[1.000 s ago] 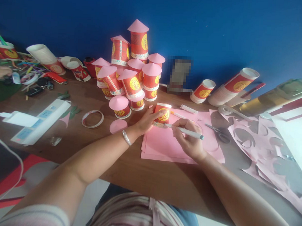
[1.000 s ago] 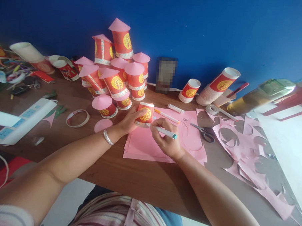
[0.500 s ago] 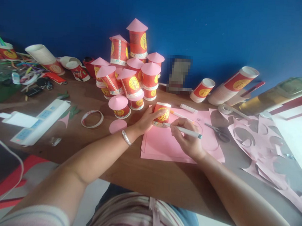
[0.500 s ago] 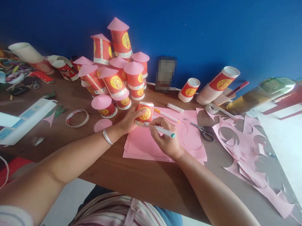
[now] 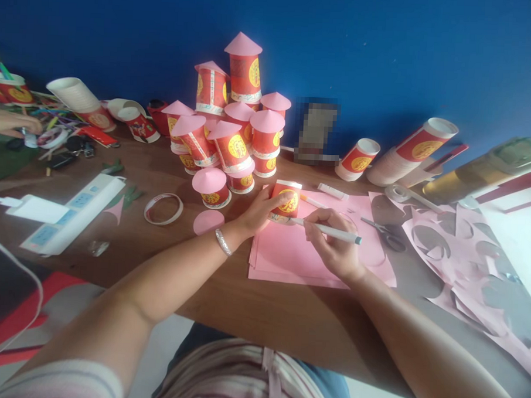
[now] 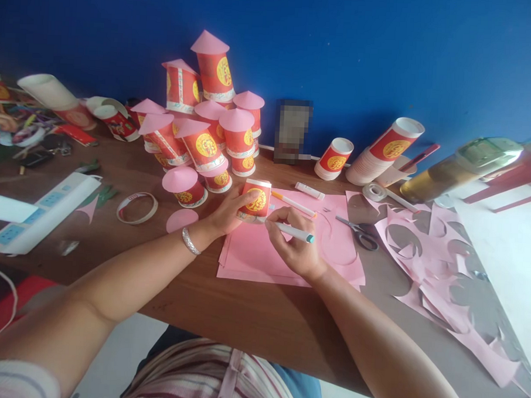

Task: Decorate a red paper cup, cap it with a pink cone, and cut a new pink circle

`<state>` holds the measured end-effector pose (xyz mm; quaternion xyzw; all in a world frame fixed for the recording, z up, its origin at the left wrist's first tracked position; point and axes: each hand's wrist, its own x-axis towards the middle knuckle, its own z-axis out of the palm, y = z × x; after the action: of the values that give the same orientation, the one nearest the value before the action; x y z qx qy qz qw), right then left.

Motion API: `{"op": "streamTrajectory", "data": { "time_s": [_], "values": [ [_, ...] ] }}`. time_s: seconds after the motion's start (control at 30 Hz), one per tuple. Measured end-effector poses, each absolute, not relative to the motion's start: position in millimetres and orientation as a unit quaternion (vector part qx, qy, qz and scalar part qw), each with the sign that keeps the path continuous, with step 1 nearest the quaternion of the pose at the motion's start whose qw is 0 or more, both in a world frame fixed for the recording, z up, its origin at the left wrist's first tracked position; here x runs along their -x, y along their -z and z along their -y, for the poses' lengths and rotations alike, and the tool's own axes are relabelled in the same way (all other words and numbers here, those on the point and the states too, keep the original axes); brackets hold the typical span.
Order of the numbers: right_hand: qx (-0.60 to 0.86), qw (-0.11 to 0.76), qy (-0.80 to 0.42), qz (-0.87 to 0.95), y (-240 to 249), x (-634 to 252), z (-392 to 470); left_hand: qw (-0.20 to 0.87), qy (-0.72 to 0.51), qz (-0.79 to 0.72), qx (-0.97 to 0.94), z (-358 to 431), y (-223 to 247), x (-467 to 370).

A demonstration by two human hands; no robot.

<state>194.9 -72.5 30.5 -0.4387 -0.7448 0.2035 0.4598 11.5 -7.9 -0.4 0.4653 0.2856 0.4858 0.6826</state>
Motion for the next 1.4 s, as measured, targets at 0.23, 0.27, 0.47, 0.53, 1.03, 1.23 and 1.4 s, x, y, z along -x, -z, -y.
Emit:
{"op": "streamTrajectory", "data": {
  "time_s": [0.23,0.27,0.47,0.53,1.03,1.23,1.4],
  "values": [
    [0.436,0.457,-0.185,0.753,-30.5,-194.0,72.2,0.677,-0.488,-0.281,-0.474,8.3,-0.4,-12.0],
    [0.439,0.455,-0.183,0.753,-30.2,-194.0,72.2,0.677,-0.486,-0.282,-0.475,8.6,-0.7,-11.9],
    [0.445,0.45,-0.176,0.754,-28.1,-194.6,71.8,0.675,-0.481,-0.288,-0.479,9.0,-0.7,-12.1],
    [0.443,0.449,-0.179,0.755,-27.8,-194.5,71.8,0.674,-0.484,-0.288,-0.479,9.1,-0.9,-12.1],
    [0.441,0.489,-0.227,0.718,-30.2,-195.4,73.0,0.707,-0.47,-0.292,-0.44,9.2,-2.4,-10.6],
    [0.437,0.486,-0.222,0.724,-27.6,-195.8,71.6,0.699,-0.501,-0.269,-0.434,7.3,0.1,-11.2],
    [0.442,0.483,-0.208,0.727,-27.4,-196.3,71.7,0.709,-0.5,-0.272,-0.416,7.5,-0.5,-11.3]
  ]
}}
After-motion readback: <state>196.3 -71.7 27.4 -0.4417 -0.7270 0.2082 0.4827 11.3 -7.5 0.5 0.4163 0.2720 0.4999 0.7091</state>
